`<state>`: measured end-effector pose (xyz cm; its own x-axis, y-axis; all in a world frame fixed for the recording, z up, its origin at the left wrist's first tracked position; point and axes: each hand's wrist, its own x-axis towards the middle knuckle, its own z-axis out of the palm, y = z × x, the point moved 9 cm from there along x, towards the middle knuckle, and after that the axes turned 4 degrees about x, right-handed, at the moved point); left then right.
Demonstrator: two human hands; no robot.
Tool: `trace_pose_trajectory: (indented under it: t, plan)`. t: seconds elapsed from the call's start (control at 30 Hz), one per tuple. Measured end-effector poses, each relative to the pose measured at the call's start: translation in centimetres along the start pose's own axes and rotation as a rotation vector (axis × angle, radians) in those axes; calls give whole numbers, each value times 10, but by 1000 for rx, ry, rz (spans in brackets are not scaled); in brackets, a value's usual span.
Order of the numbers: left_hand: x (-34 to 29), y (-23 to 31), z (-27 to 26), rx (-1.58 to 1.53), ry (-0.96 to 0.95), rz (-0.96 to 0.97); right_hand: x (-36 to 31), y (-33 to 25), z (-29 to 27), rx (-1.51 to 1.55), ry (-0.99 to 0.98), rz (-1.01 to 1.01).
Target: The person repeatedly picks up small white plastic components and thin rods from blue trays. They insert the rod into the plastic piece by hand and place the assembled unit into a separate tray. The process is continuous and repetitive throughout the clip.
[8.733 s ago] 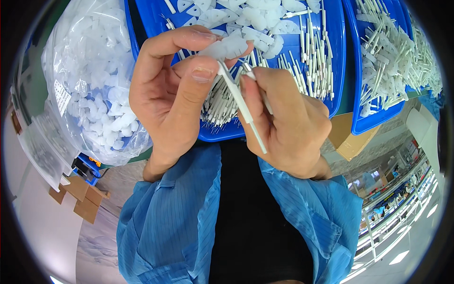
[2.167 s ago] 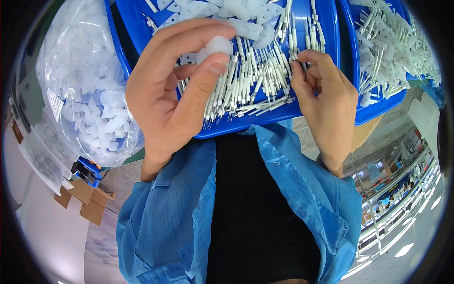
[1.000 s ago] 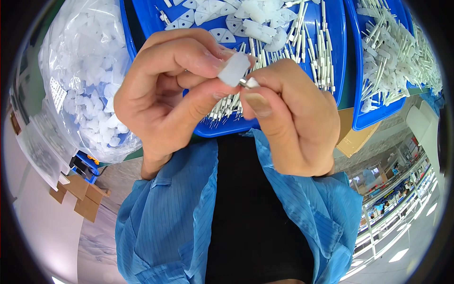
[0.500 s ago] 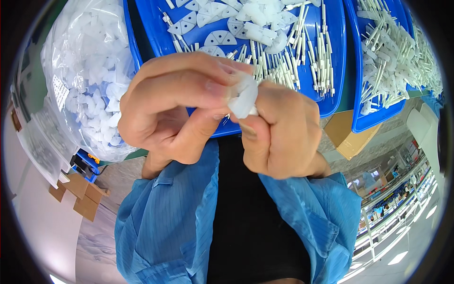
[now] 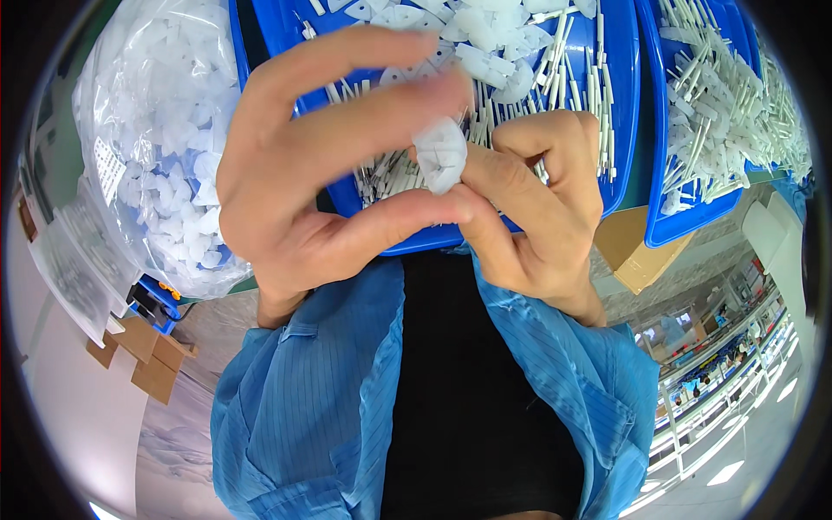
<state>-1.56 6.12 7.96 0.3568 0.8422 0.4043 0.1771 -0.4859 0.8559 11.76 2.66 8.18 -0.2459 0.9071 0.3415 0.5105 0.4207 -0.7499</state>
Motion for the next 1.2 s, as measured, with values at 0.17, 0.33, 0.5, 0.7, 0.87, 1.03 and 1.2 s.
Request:
trace_pose_trajectory:
  t: [0.17, 0.33, 0.5, 0.7, 0.87, 1.03, 1.2]
  plan:
    - [-2, 12, 3, -54, -21, 204, 0, 7, 1, 80, -83, 61]
    - [-13, 37, 15, 163, -142, 471, -5, 23, 12, 700, -139, 475]
    - [-29, 50, 19, 249, -34, 569, -8, 21, -2, 503, -140, 563]
    - [-9, 9, -5, -244, 82, 182, 21, 26, -44, -497, -145, 195]
    - [-19, -30, -12, -533, 195, -177, 24, 42, -33, -718, -84, -207]
    - [-18, -35, -7, -473, 307, -292, 30, 47, -25, -593, -136, -195]
    - [-21, -38, -5, -360, 302, -406, 27, 29, -23, -372, -200, -179]
